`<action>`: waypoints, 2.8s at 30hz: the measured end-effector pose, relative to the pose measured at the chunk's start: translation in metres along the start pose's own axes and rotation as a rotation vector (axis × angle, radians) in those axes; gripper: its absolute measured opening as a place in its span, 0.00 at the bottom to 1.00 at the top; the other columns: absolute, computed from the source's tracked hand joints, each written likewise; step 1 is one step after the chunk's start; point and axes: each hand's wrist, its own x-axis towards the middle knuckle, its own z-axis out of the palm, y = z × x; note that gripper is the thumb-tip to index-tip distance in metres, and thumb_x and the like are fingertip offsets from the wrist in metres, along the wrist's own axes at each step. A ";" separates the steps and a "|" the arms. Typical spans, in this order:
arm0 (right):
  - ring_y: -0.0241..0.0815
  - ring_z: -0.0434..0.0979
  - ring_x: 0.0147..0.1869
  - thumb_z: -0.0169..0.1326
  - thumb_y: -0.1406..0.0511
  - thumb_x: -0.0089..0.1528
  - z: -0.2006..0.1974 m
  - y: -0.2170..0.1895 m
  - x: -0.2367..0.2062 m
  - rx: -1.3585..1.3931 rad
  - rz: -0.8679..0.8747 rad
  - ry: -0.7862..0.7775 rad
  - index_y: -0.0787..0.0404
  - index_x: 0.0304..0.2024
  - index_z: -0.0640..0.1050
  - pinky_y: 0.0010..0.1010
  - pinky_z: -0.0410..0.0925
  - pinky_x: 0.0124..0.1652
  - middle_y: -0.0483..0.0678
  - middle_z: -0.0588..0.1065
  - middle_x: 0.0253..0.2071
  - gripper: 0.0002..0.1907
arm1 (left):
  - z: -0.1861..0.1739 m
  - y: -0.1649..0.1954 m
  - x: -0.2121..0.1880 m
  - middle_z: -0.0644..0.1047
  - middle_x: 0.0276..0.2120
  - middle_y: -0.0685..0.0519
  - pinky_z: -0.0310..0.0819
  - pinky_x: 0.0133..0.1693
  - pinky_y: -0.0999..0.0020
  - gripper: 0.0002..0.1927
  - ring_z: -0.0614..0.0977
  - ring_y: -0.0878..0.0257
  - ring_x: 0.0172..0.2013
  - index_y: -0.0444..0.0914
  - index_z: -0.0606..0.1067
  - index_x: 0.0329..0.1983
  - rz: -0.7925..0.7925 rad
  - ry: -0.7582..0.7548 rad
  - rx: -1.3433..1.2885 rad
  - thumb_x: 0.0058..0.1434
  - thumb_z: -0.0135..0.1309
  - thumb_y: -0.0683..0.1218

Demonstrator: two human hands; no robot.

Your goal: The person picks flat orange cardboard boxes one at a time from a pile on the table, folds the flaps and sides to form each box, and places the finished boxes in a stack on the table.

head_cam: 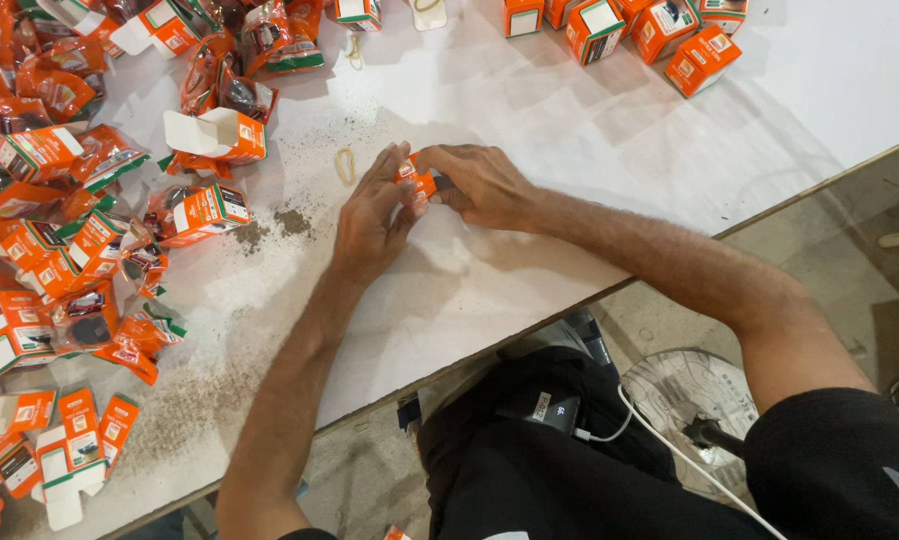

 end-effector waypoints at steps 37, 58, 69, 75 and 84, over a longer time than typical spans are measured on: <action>0.53 0.79 0.54 0.71 0.65 0.54 0.002 0.027 0.005 0.169 0.132 0.060 0.63 0.58 0.74 0.39 0.72 0.51 0.53 0.77 0.51 0.32 | -0.066 -0.091 0.020 0.74 0.46 0.44 0.77 0.39 0.59 0.12 0.82 0.52 0.39 0.37 0.73 0.48 -0.441 -0.001 0.285 0.64 0.62 0.40; 0.57 0.78 0.48 0.74 0.62 0.54 0.004 0.020 0.003 0.130 0.093 0.082 0.65 0.55 0.74 0.42 0.71 0.46 0.54 0.77 0.46 0.32 | 0.016 0.017 0.024 0.58 0.69 0.30 0.42 0.67 0.35 0.09 0.55 0.27 0.69 0.41 0.81 0.48 -0.144 0.087 0.314 0.66 0.56 0.44; 0.56 0.79 0.55 0.69 0.64 0.58 0.003 0.009 0.001 0.134 0.129 0.083 0.62 0.58 0.73 0.44 0.71 0.52 0.53 0.79 0.51 0.29 | 0.035 -0.016 0.046 0.80 0.35 0.55 0.78 0.35 0.74 0.13 0.78 0.72 0.33 0.31 0.77 0.51 -0.702 0.178 -0.650 0.62 0.54 0.36; 0.59 0.77 0.60 0.68 0.68 0.57 0.007 0.013 0.000 -0.013 -0.005 0.111 0.61 0.57 0.76 0.45 0.71 0.55 0.55 0.76 0.58 0.26 | -0.003 -0.020 0.030 0.80 0.35 0.53 0.80 0.34 0.71 0.13 0.80 0.68 0.30 0.32 0.77 0.48 -0.844 -0.082 -1.143 0.60 0.52 0.39; 0.56 0.79 0.55 0.68 0.70 0.57 0.000 0.007 0.002 0.116 0.056 0.054 0.63 0.52 0.76 0.40 0.73 0.49 0.54 0.75 0.57 0.22 | 0.015 -0.034 0.040 0.80 0.36 0.49 0.75 0.39 0.68 0.08 0.78 0.65 0.35 0.29 0.77 0.42 -0.667 -0.004 -0.768 0.61 0.63 0.36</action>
